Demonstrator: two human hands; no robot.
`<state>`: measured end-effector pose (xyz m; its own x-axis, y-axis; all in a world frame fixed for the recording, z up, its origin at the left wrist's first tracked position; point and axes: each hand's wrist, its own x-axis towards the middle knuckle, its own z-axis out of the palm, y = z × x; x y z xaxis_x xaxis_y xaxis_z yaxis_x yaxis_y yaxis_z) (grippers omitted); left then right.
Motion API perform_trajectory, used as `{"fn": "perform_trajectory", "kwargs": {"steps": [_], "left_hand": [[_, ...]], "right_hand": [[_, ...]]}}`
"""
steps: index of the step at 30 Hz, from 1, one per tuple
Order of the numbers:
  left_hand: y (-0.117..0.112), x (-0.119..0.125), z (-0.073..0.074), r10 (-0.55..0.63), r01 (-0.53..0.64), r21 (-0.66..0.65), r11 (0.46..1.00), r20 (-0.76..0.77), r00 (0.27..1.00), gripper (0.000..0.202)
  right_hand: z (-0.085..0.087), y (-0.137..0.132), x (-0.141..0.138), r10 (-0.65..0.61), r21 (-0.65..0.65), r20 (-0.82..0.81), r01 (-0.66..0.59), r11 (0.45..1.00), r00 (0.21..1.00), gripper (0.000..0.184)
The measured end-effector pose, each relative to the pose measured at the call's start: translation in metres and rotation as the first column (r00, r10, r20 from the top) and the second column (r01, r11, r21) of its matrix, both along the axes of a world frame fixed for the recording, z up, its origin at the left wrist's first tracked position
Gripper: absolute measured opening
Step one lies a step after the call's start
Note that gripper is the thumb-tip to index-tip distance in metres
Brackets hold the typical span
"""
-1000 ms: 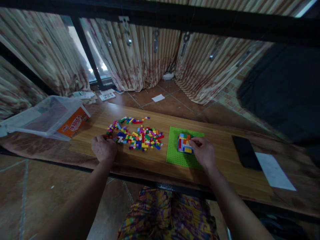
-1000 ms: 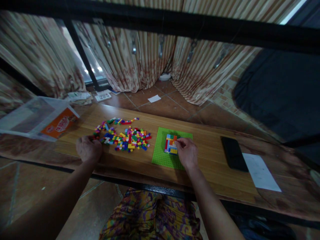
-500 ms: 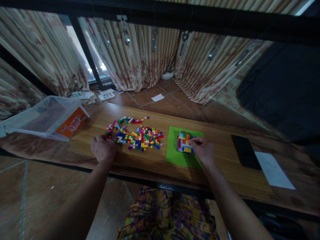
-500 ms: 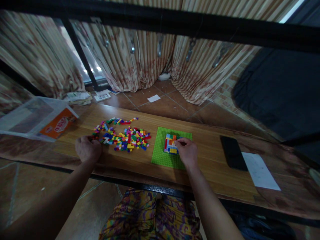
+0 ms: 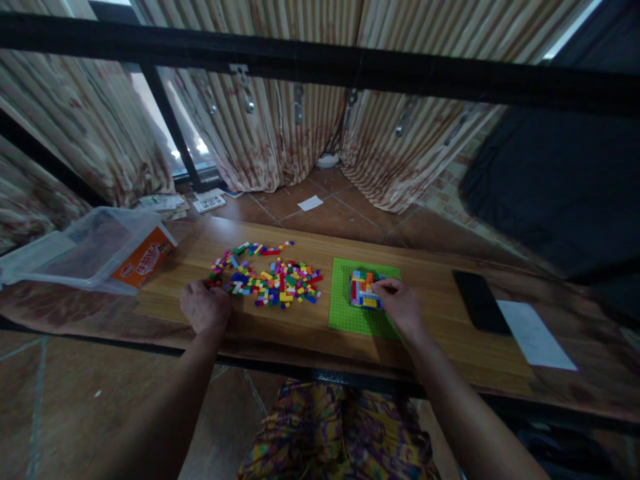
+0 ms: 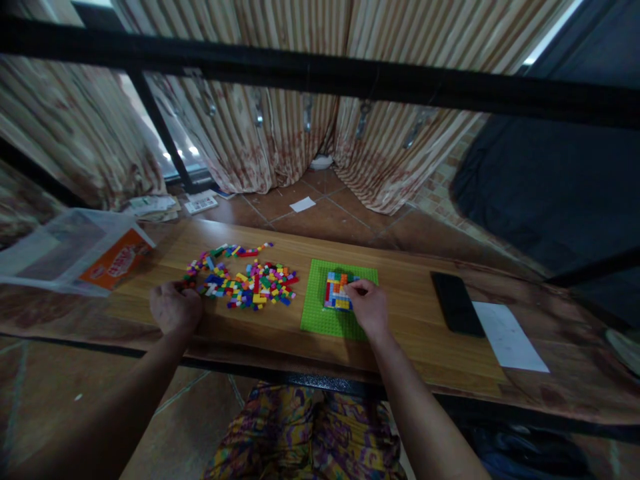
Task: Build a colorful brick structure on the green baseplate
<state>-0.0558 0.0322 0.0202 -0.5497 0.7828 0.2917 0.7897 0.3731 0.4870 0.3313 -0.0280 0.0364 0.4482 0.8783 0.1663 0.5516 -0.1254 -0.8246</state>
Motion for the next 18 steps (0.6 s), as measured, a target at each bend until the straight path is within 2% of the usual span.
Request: {"fn": "perform_trajectory", "kwargs": {"steps": [6,11,18], "left_hand": [[0.000,-0.001,-0.001,-0.006,0.006,-0.002,1.000,-0.022,1.000,0.025],[0.000,0.000,0.000,0.007,-0.007,0.006,1.000,-0.006,1.000,0.024],[-0.001,0.002,0.000,0.012,-0.012,0.001,1.000,0.005,1.000,0.024]], "right_hand": [[-0.001,-0.038,-0.027,-0.098,0.143,-0.051,0.104,0.984,0.994,0.029],[0.004,-0.064,-0.064,0.051,0.170,0.113,-0.070,0.983,0.992,0.020],[0.001,-0.065,-0.093,0.199,0.125,0.141,-0.216,0.968,0.970,0.017]]}}
